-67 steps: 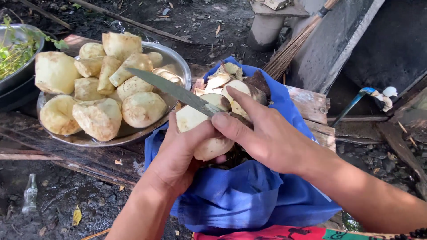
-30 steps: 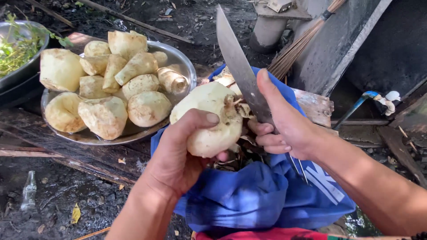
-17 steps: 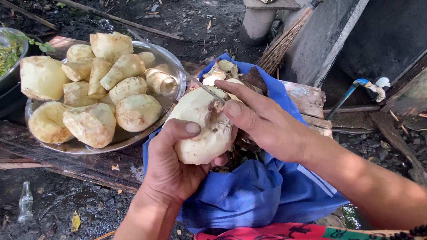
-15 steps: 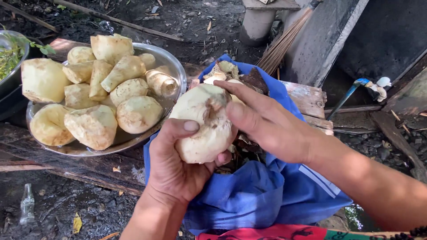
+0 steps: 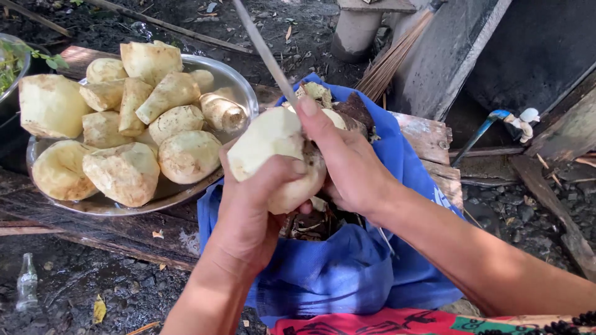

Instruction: Peel the skin off of large vegetable tubers using a knife.

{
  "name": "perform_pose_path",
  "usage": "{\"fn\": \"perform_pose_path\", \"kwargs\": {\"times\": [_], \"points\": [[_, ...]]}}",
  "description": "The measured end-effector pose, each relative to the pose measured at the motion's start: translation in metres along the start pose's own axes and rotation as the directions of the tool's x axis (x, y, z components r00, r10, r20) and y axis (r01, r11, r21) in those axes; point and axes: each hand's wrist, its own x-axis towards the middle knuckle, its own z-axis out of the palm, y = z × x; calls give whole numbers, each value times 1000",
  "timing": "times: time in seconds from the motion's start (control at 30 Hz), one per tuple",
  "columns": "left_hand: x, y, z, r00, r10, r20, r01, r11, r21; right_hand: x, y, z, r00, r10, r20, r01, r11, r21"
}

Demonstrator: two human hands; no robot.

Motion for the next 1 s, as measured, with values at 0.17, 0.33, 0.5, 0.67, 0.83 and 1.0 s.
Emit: {"fn": "perform_pose_path", "kwargs": {"times": [0.17, 0.33, 0.5, 0.67, 0.83, 1.0], "points": [[-6, 1, 7, 980, -157, -126, 151, 987, -56, -14, -3, -15, 953, -250, 169, 296, 884, -362], [-10, -12, -4, 981, -153, 121, 180, 947, -266, -24, -13, -1, 999, -44, -29, 30, 927, -375], [-7, -13, -15, 998, -57, -17, 59, 975, 212, -25, -41, 0, 812, 567, -139, -549, 822, 150], [-4, 8, -14, 990, -135, 51, 116, 955, 273, -33, -45, -8, 813, 539, -220, -548, 836, 23], [-1, 21, -9, 978, -178, 109, 98, 855, 509, -33, -39, -5, 754, 575, -319, -545, 817, 185], [-1, 5, -16, 981, -99, 169, 4, 873, 487, -38, -44, -15, 749, 495, -442, -642, 707, -297]]}}
